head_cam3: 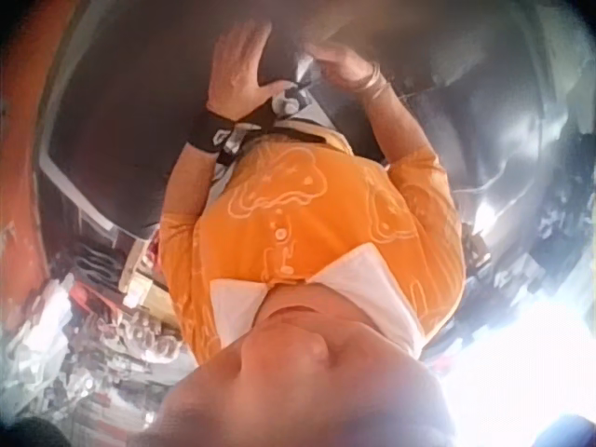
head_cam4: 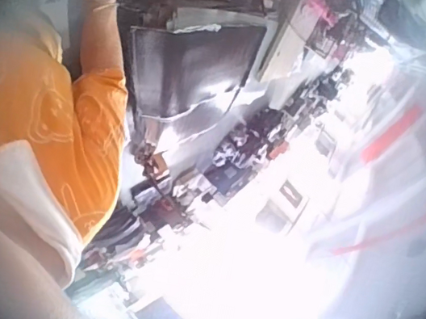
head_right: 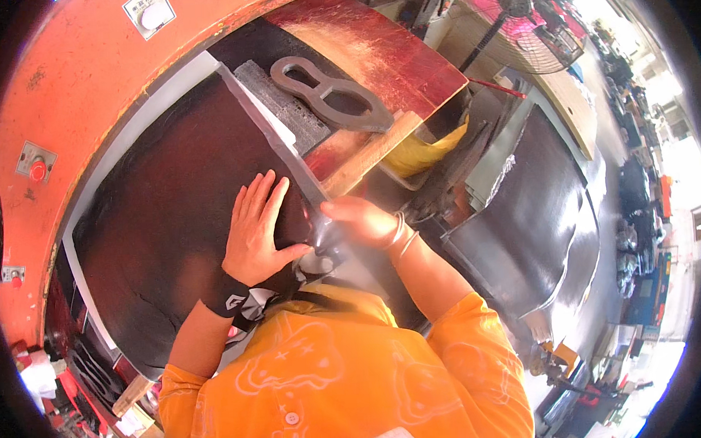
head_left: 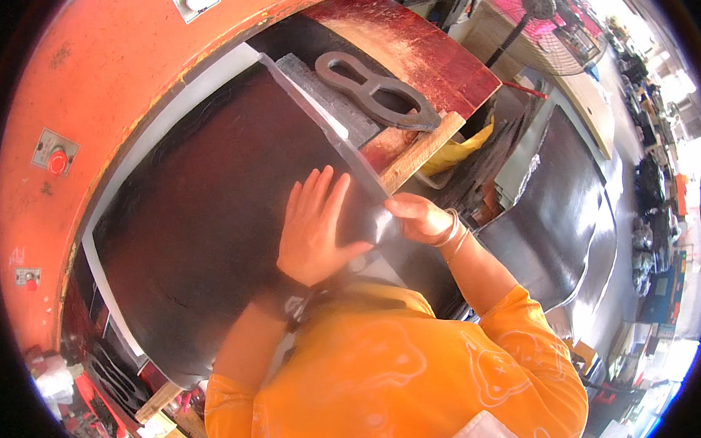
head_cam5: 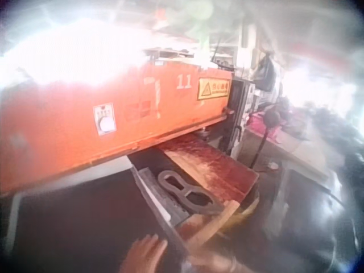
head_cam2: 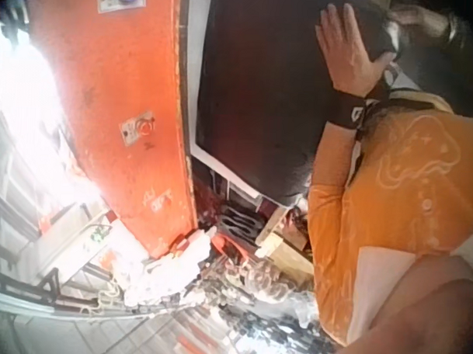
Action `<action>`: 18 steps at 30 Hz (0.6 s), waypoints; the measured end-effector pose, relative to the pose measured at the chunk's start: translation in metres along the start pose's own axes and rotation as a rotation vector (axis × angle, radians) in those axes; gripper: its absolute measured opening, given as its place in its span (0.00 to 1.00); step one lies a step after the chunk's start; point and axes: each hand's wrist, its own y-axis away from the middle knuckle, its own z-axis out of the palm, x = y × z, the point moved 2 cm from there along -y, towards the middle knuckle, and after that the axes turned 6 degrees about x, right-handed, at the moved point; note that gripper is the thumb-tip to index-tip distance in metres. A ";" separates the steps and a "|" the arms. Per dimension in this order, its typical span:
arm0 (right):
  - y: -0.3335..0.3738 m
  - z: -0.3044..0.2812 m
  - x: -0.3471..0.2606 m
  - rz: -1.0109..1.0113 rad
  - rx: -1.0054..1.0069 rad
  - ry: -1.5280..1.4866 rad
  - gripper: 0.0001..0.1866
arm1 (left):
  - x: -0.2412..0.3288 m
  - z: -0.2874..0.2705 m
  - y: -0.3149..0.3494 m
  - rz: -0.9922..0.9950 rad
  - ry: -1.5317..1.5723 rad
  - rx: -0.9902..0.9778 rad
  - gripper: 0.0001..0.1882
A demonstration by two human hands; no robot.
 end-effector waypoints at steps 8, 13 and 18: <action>0.004 0.012 -0.014 -0.145 -0.030 0.227 0.17 | -0.010 0.002 -0.007 0.076 0.006 0.074 0.25; -0.005 0.003 0.000 -0.170 0.132 0.484 0.15 | -0.059 -0.053 -0.020 -0.450 0.283 0.771 0.11; -0.005 -0.002 -0.002 -0.234 0.318 1.003 0.13 | -0.187 -0.213 0.001 -0.632 1.064 1.483 0.17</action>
